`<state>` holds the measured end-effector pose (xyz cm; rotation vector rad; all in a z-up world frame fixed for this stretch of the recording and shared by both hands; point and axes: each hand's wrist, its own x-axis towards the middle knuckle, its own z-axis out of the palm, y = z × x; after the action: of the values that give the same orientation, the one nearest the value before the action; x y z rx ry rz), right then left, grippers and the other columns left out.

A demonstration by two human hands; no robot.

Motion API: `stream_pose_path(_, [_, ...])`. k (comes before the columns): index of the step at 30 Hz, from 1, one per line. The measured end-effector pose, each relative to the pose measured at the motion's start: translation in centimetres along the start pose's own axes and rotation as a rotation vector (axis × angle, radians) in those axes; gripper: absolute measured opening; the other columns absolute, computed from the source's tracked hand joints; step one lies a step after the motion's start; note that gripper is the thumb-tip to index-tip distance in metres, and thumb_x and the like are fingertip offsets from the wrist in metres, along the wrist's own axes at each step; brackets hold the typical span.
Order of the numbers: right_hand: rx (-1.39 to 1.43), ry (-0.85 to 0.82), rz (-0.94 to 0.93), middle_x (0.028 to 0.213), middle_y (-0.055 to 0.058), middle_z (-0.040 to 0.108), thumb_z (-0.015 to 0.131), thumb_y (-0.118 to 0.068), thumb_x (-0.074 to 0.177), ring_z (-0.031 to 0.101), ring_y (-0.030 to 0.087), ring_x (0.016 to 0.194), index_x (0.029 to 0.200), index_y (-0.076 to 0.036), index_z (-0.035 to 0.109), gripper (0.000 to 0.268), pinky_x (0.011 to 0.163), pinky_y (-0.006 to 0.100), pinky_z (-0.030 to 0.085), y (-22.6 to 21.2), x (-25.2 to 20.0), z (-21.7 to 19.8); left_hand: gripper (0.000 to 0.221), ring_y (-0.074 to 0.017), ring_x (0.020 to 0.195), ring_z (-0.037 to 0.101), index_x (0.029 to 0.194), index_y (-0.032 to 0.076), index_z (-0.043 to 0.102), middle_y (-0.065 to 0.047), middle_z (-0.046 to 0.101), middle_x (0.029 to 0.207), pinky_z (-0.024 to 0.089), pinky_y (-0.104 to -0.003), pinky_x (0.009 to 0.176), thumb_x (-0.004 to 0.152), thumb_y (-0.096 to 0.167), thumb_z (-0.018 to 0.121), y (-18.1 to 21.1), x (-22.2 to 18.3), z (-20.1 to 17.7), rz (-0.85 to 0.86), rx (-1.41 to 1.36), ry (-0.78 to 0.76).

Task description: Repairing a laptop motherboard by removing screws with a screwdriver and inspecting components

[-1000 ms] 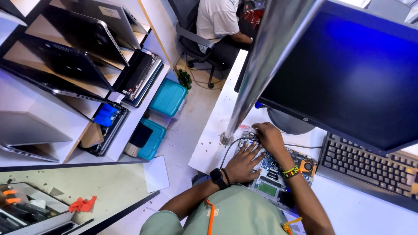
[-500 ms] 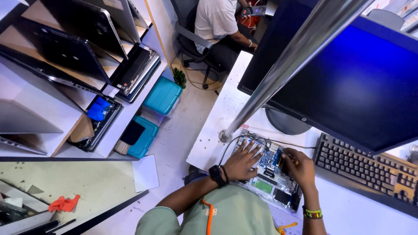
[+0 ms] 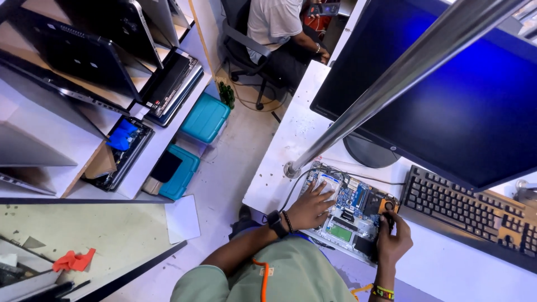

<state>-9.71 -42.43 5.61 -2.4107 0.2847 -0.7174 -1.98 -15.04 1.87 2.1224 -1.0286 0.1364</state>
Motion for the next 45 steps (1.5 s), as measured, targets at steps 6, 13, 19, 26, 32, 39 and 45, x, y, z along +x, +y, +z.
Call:
stream_pose_path(6, [0.049, 0.086, 0.127, 0.115, 0.015, 0.074, 0.078, 0.000, 0.097, 0.067, 0.026, 0.103, 0.124, -0.002, 0.074, 0.027, 0.093, 0.039, 0.054, 0.1, -0.6, 0.9, 0.042, -0.0370, 0.140, 0.054, 0.136, 0.012, 0.066, -0.012, 0.065, 0.142, 0.015, -0.070, 0.124, 0.098, 0.031, 0.065, 1.4, -1.1, -2.8, -0.126, -0.404, -0.003])
stream_pose_path(13, [0.179, 0.070, 0.151, 0.125, 0.018, 0.071, 0.075, 0.008, 0.094, 0.066, 0.028, 0.119, 0.123, 0.001, 0.070, 0.030, 0.101, 0.038, 0.055, -1.3, -0.5, 0.4, 0.038, -0.0221, 0.133, 0.064, 0.134, 0.016, 0.067, -0.007, 0.068, 0.138, 0.049, -0.039, 0.117, 0.098, 0.028, 0.069, 1.8, -0.7, -8.4, -0.239, -0.914, -0.027])
stream_pose_path(19, [0.243, 0.033, 0.213, 0.133, 0.019, 0.067, 0.079, 0.003, 0.090, 0.062, 0.028, 0.123, 0.127, 0.001, 0.069, 0.038, 0.105, 0.040, 0.054, -3.0, -1.2, -0.5, 0.038, -0.0265, 0.137, 0.059, 0.130, 0.013, 0.067, -0.010, 0.066, 0.139, 0.045, -0.046, 0.121, 0.093, 0.017, 0.070, 2.1, -0.8, -9.7, -0.312, -1.320, 0.051])
stream_pose_path(26, [0.380, 0.076, 0.327, 0.126, 0.016, 0.069, 0.076, 0.005, 0.089, 0.063, 0.023, 0.119, 0.123, 0.001, 0.069, 0.035, 0.105, 0.033, 0.056, -1.1, -1.0, 0.7, 0.029, -0.0286, 0.135, 0.061, 0.125, 0.010, 0.070, -0.013, 0.067, 0.137, 0.045, -0.047, 0.120, 0.096, 0.013, 0.066, 1.0, -2.0, -8.5, -0.247, -1.356, 0.102])
stream_pose_path(32, [0.550, 0.183, 0.351, 0.110, 0.022, 0.071, 0.088, 0.006, 0.087, 0.071, 0.030, 0.108, 0.111, 0.004, 0.073, 0.029, 0.099, 0.044, 0.060, 5.4, -3.2, 0.0, 0.026, -0.0327, 0.100, 0.073, 0.110, -0.007, 0.072, -0.026, 0.075, 0.106, 0.057, -0.045, 0.093, 0.093, 0.010, 0.065, 0.6, -4.4, -6.4, -0.682, -1.525, 0.443])
stream_pose_path(39, [0.633, 0.139, 0.360, 0.115, 0.019, 0.072, 0.076, 0.000, 0.099, 0.073, 0.022, 0.099, 0.117, 0.001, 0.068, 0.020, 0.088, 0.036, 0.064, 0.4, 0.4, -2.0, 0.014, -0.0268, 0.088, 0.076, 0.104, -0.006, 0.072, -0.023, 0.075, 0.095, 0.064, -0.040, 0.086, 0.093, 0.002, 0.068, -1.5, -3.8, -11.7, -0.747, -1.148, 0.639])
stream_pose_path(45, [0.603, -0.005, 0.210, 0.118, 0.020, 0.070, 0.082, -0.004, 0.092, 0.069, 0.024, 0.108, 0.135, 0.003, 0.061, 0.048, 0.087, 0.034, 0.060, -1.3, 1.6, -0.3, 0.021, -0.0237, 0.087, 0.076, 0.120, 0.003, 0.069, -0.013, 0.075, 0.086, 0.059, -0.038, 0.086, 0.106, 0.018, 0.063, -4.9, -1.5, -12.7, -0.607, -0.754, 0.583])
